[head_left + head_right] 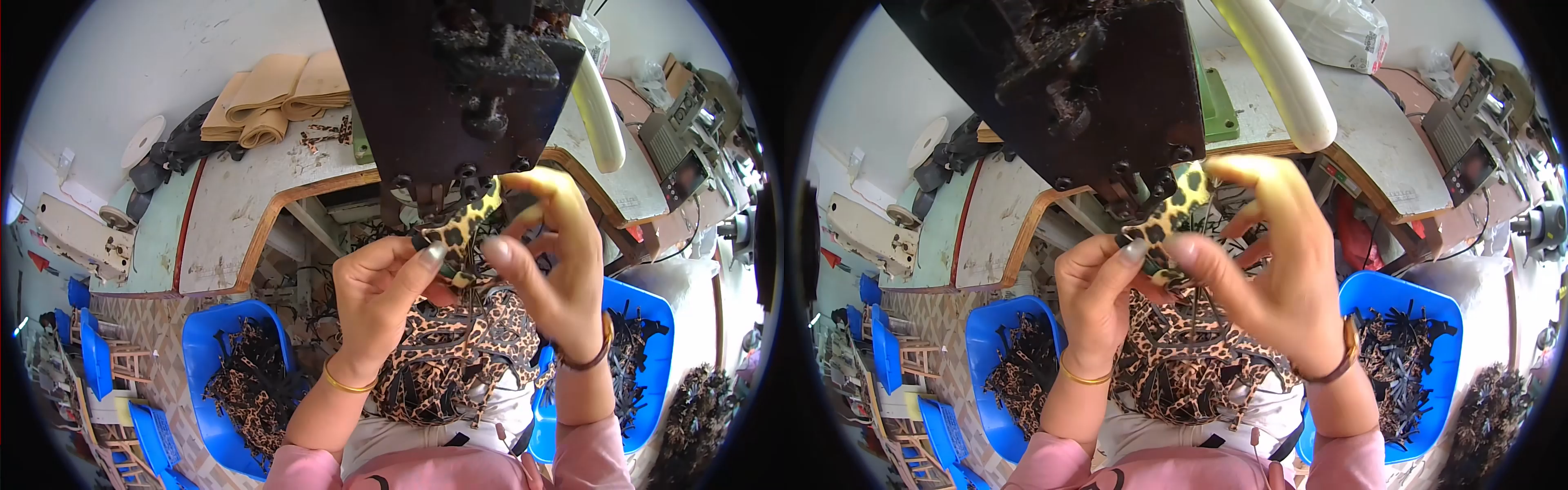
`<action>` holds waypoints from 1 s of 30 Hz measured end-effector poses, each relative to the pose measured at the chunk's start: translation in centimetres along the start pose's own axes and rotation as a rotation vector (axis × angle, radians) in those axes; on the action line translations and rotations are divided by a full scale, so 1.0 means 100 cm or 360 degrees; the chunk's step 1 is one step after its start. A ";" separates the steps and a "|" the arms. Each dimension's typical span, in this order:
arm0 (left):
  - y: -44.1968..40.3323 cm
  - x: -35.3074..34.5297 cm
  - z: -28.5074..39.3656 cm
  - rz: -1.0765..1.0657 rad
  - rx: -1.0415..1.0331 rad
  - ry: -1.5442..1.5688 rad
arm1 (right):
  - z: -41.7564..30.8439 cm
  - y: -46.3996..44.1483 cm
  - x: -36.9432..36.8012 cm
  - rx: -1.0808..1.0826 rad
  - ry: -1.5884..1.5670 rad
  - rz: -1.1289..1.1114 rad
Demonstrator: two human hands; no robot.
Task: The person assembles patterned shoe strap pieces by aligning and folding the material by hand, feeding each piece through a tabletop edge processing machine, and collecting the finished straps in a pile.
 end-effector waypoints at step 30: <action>0.002 0.000 0.002 0.0100 -0.0426 -0.0176 | 0.018 -0.043 -0.014 -0.0294 -0.0669 -0.0845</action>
Point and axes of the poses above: each hand's wrist, its own y-axis away from the middle knuckle, its own x-axis out of the back of the hand, z = x × y, the point moved 4 cm from there along -y, towards the middle knuckle, and after that the axes turned 14 degrees about y, right-handed, at the moved point
